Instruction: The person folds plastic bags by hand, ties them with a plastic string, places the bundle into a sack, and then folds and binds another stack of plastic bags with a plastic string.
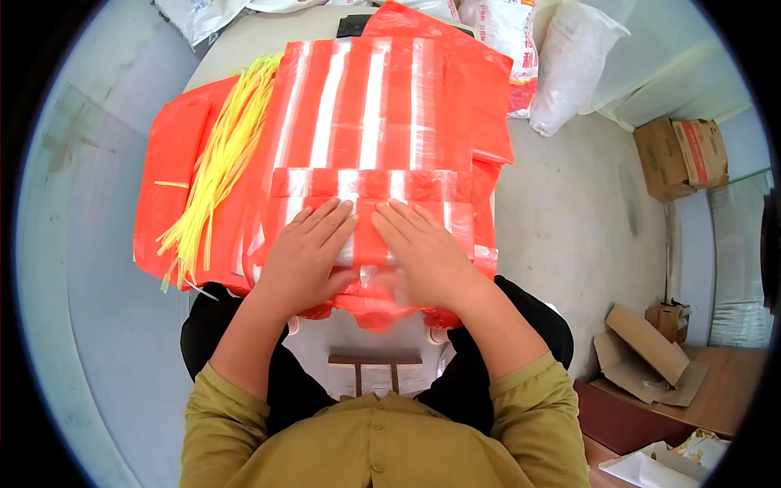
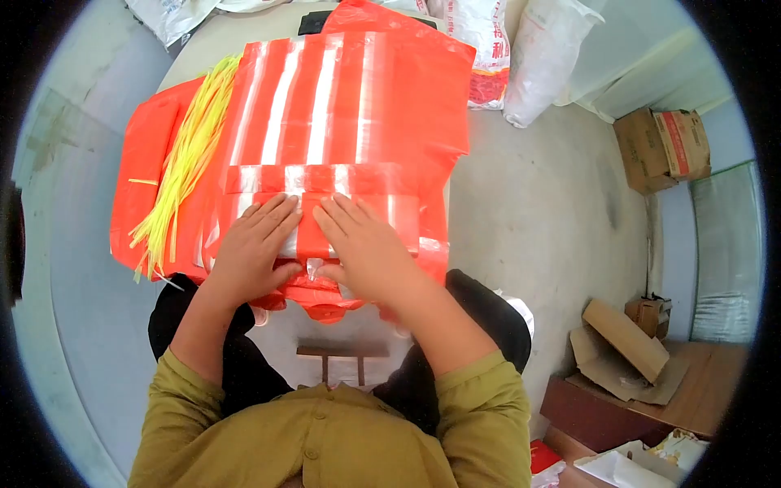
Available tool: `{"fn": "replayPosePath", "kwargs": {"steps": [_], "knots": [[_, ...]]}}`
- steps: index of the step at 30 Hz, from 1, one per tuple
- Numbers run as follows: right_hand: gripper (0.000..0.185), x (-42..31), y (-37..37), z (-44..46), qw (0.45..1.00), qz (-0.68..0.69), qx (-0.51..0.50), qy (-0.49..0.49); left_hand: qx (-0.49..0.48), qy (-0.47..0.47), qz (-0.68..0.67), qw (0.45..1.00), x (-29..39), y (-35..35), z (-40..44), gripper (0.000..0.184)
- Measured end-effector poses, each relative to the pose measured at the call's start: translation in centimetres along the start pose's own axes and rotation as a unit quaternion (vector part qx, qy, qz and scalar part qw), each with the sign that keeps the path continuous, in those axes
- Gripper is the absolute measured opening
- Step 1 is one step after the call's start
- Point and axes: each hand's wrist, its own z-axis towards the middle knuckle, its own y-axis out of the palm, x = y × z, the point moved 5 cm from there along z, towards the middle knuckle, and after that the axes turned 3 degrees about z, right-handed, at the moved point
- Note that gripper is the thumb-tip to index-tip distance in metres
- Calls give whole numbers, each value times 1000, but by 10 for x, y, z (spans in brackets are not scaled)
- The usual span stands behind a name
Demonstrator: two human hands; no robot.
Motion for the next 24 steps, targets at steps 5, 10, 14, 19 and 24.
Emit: {"fn": "replayPosePath", "kwargs": {"steps": [5, 10, 14, 19, 24], "knots": [[80, 12, -4, 2, 999, -25, -18, 17, -17, -23, 24, 999, -11, 6, -1, 76], [83, 17, -6, 1, 1000, -26, -9, 11, -30, -58, 19, 998, -16, 1, -5, 76], [82, 16, -9, 0, 999, -32, -8, 15, -37, -64, 19, 997, -21, -2, -7, 76], [79, 21, -13, -4, 999, -26, -28, 39, -38, -96, 23, 994, -28, -5, -15, 74], [74, 28, -18, -11, 998, -15, -26, 64, -45, -112, 13, 993, -38, -12, -22, 75]]}}
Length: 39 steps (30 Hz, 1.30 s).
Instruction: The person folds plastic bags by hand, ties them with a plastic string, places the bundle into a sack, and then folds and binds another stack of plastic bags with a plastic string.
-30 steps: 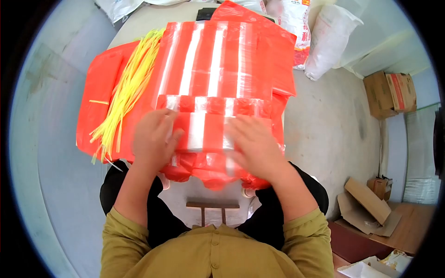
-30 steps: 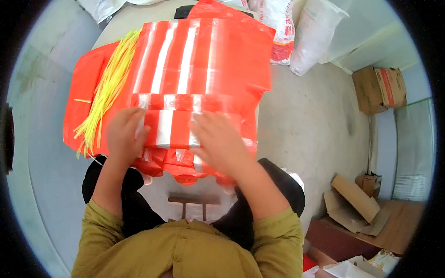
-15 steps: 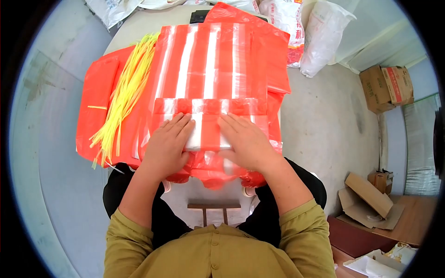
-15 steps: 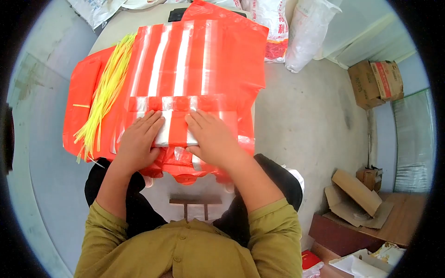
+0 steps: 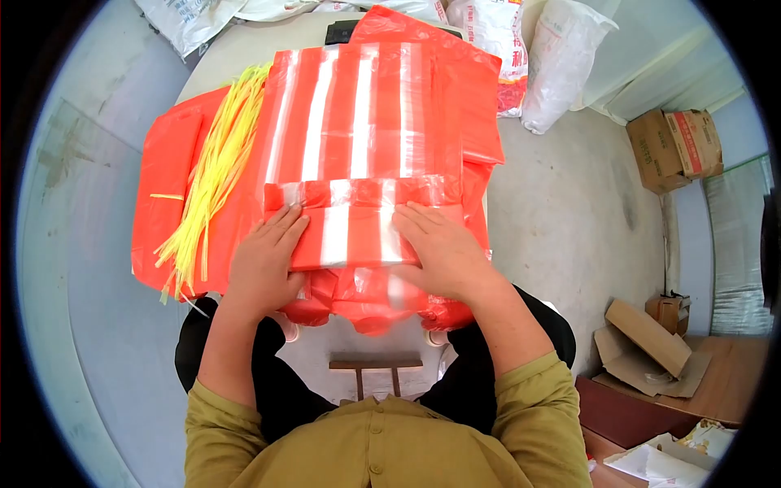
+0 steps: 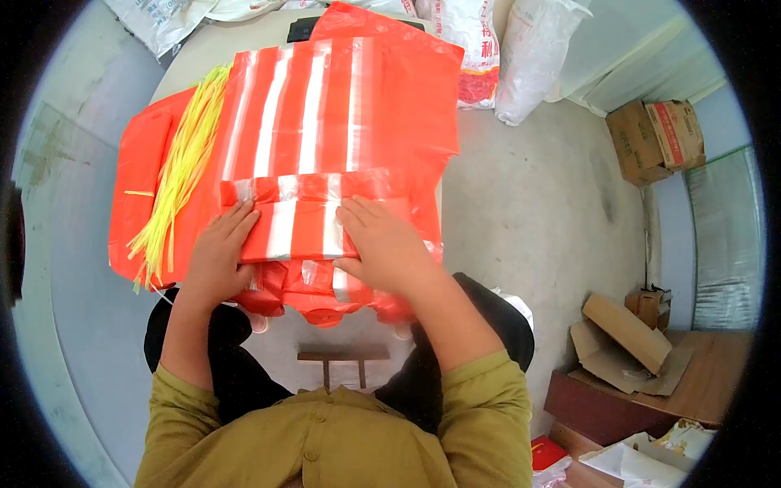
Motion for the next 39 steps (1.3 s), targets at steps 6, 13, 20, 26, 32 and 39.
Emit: {"fn": "replayPosePath", "kwargs": {"steps": [6, 13, 20, 26, 32, 39], "knots": [[76, 8, -5, -6, 1000, -13, -3, 6, 2, 2, -52, 999, -14, -6, -6, 71], [77, 22, -11, -16, 1000, -7, -21, -12, -10, 1, -105, 994, -24, -7, -8, 70], [78, 33, -10, -24, 999, -27, -26, -29, -25, 9, -49, 998, -20, -7, -8, 71], [79, 38, -11, -26, 999, -30, -19, -29, -28, 7, -99, 995, -30, -2, -10, 67], [58, 46, -25, -26, 998, 59, 13, -18, 6, -48, -239, 970, -40, -4, -12, 51], [31, 71, -43, -16, 875, 386, 55, 286, 77, -262, -287, 918, -59, -7, -10, 24]]}}
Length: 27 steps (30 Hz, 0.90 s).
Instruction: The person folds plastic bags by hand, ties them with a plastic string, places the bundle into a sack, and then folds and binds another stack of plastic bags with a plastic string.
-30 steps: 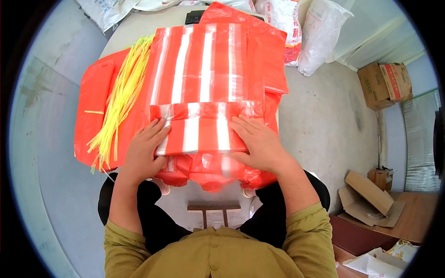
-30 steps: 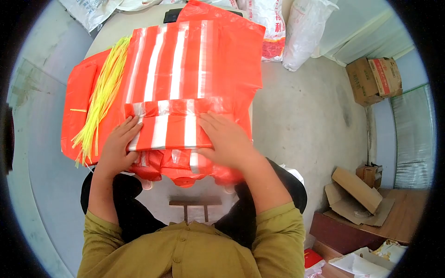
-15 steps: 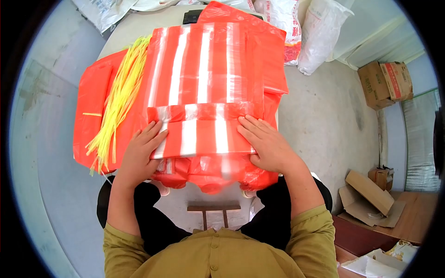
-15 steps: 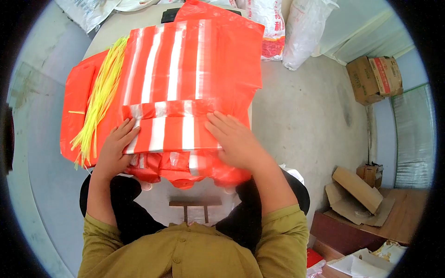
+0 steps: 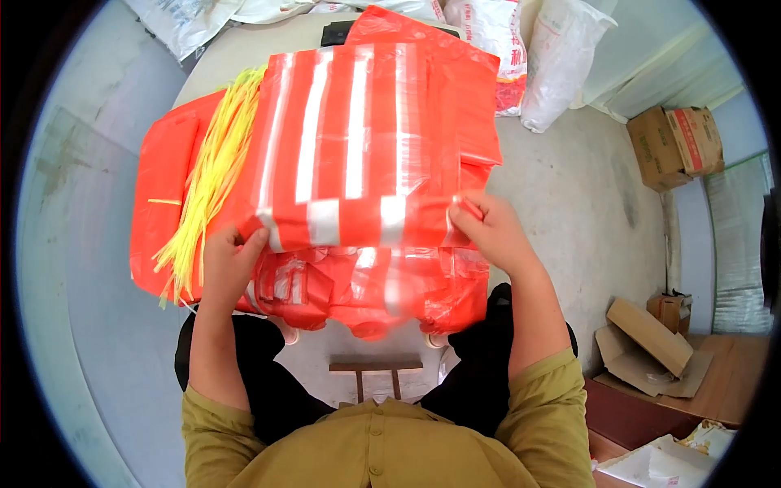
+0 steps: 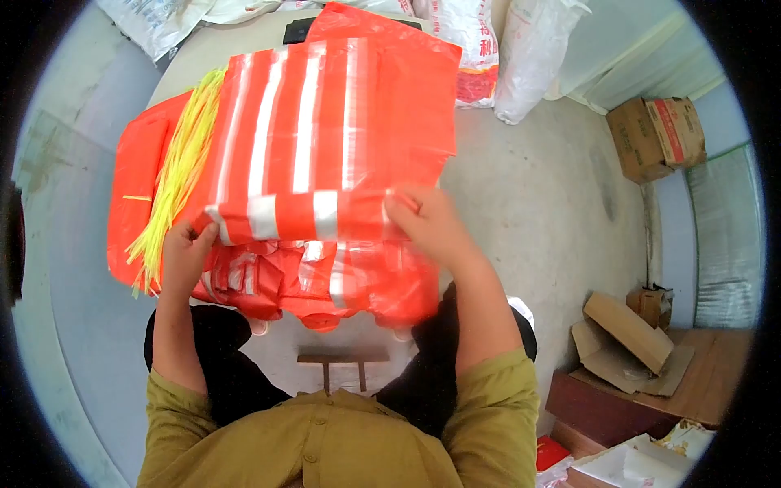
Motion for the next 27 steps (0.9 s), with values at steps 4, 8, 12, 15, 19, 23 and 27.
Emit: {"fn": "replayPosePath", "kwargs": {"steps": [4, 8, 12, 15, 19, 23, 27], "knots": [[37, -8, -4, 24, 966, -161, 155, -128, 108, 27, 46, 993, 5, 9, 20, 44], [54, -28, 33, 15, 871, -344, 136, -324, 150, 221, 203, 942, 49, 30, 10, 64], [66, -39, 88, 6, 834, -396, 33, -384, 19, 310, 282, 908, 86, 66, -3, 81], [68, -32, 96, 10, 827, -415, 23, -378, -28, 296, 287, 911, 79, 80, 3, 90], [65, -23, 89, 17, 824, -426, 17, -373, -60, 276, 302, 910, 75, 81, 6, 90], [59, -18, 80, 20, 813, -443, 37, -377, -53, 283, 321, 902, 62, 79, 8, 84], [54, -23, 70, 18, 829, -431, 37, -354, -60, 285, 337, 895, 61, 77, 9, 76]]}}
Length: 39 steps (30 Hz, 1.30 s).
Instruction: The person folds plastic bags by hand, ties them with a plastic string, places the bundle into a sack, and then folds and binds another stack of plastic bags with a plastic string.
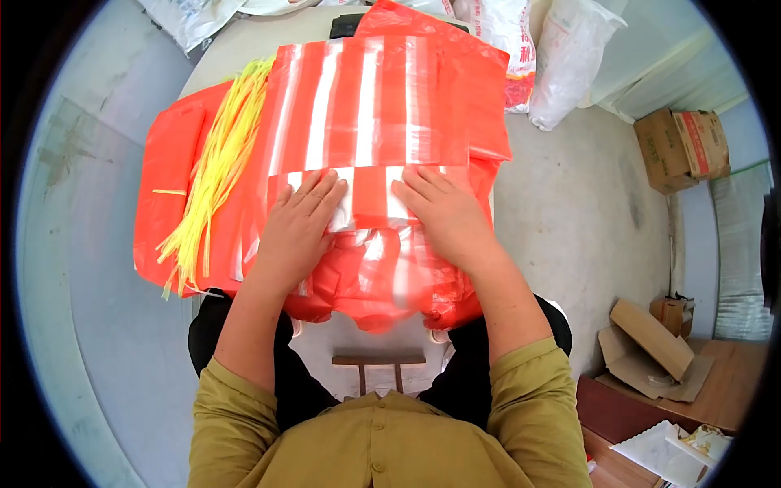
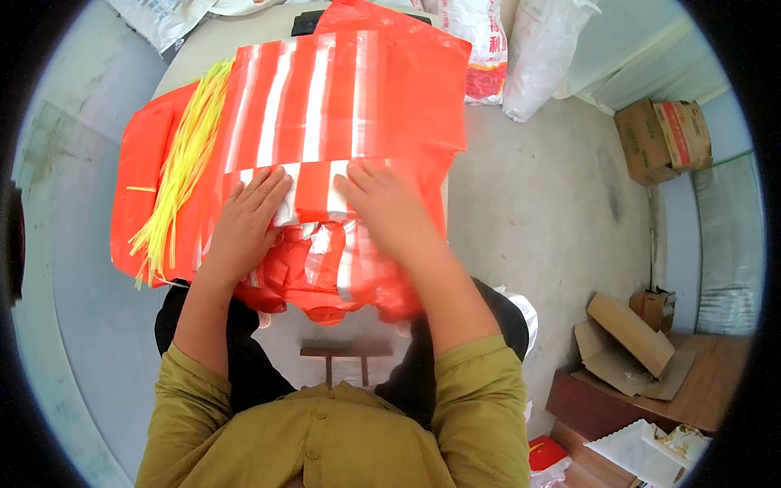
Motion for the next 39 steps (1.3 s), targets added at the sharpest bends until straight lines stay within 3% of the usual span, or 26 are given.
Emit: {"fn": "replayPosePath", "kwargs": {"steps": [5, 8, 11, 13, 15, 16, 17, 19, 20, 23, 26, 32, 39], "knots": [[42, 13, -5, -6, 999, -26, 43, 8, 40, 8, 16, 999, -5, -1, -2, 68], [45, 18, -27, -2, 998, -32, 9, 51, 75, 8, 0, 997, -6, -6, -3, 58], [36, 13, -71, -4, 979, -133, 148, 55, 44, -63, -147, 986, 10, -25, -5, 39], [30, -10, -113, -1, 927, -114, 357, 0, -29, -149, -276, 949, 23, -39, -7, 29], [24, -16, -121, -7, 900, -47, 432, -25, -106, -189, -534, 817, 22, -9, -14, 38], [21, -15, -115, -12, 912, 8, 409, -22, -140, -202, -646, 723, 25, 3, -15, 43], [18, -13, -108, -16, 921, 63, 383, -19, -139, -223, -692, 673, 29, 10, -17, 45], [16, -7, -72, -10, 976, 52, 210, 5, -133, -263, -773, 562, 42, 20, -21, 50], [15, -5, -52, -9, 991, 48, 120, 17, -160, -250, -749, 592, 42, 26, -20, 59], [16, -3, -21, -19, 999, 41, 14, -22, -125, -224, -690, 677, 34, 47, -25, 63], [20, -14, -25, -20, 996, 77, -26, -40, -112, -186, -655, 724, 30, 59, -27, 71], [23, -31, -12, -23, 988, 71, -15, -137, -118, -205, -589, 773, 33, 45, -27, 78], [13, -24, 8, -9, 990, 79, -49, -106, -86, -136, -536, 829, 36, 33, -23, 84]]}}
